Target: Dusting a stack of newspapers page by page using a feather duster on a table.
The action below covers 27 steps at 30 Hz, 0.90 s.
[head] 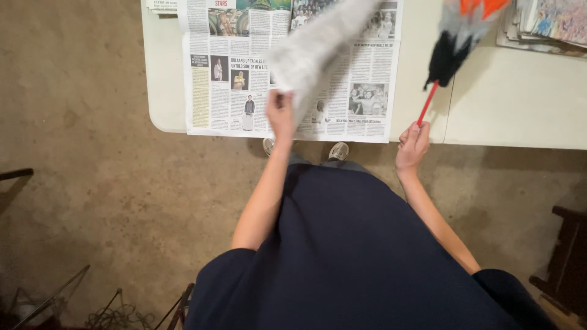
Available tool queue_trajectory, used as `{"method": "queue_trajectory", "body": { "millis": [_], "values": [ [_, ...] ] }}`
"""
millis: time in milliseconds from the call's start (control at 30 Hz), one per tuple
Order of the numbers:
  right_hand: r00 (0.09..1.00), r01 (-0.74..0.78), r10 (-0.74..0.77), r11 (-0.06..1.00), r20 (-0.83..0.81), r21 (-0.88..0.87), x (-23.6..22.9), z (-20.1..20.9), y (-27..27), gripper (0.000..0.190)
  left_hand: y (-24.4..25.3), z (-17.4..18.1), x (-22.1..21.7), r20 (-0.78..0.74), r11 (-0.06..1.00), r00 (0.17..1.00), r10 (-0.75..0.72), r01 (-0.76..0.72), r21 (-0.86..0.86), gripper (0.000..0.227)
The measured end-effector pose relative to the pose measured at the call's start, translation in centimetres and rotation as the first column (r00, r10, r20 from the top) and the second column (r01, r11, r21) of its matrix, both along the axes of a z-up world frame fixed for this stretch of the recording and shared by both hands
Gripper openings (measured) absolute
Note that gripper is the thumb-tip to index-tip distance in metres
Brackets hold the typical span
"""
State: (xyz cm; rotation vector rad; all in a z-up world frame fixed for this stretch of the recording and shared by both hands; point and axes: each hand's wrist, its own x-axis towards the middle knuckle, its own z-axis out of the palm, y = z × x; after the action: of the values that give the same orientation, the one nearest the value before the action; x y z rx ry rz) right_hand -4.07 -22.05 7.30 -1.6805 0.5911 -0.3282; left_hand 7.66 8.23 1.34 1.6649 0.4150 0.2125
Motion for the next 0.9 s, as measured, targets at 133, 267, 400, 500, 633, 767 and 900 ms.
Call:
{"method": "queue_trajectory", "body": {
  "millis": [133,267,400,500,633,767,900],
  "values": [
    [0.996,-0.093,0.089,0.981,-0.030,-0.169,-0.3,-1.9,-0.6,0.024,6.6,-2.6,0.1,0.098,0.963,0.958,0.271,-0.267,-0.045,0.017],
    [0.959,-0.260,0.188,0.883,-0.213,-0.391,-0.8,-5.5,-1.1,0.026,12.9,-3.4,-1.1,0.071,0.890,0.893,0.445,-0.431,-0.148,0.025],
    [0.911,-0.354,0.187,0.811,-0.368,-0.465,-1.9,-11.0,-2.3,0.026,18.6,-7.8,-4.7,-0.136,0.829,0.869,0.476,-0.495,-0.260,0.024],
    [0.918,-0.273,0.121,0.884,-0.379,-0.380,-1.4,-12.3,-1.8,0.026,21.2,-8.0,-6.3,-0.318,0.879,0.865,0.389,-0.452,-0.152,0.023],
    [0.880,-0.280,0.100,0.899,-0.465,-0.337,-0.5,-11.1,1.8,0.028,25.3,-12.9,-8.0,-0.423,0.893,0.806,0.413,-0.450,0.013,0.020],
    [0.885,-0.297,0.131,0.897,-0.447,-0.326,1.1,-11.6,7.2,0.039,26.6,-7.6,-6.1,-0.377,0.813,0.826,0.419,-0.526,-0.251,0.027],
    [0.756,-0.614,0.396,0.704,-0.521,-0.356,-0.7,-12.8,13.1,0.045,27.2,-2.7,-6.2,-0.441,0.913,0.836,0.326,-0.399,-0.082,0.042]
  ]
}}
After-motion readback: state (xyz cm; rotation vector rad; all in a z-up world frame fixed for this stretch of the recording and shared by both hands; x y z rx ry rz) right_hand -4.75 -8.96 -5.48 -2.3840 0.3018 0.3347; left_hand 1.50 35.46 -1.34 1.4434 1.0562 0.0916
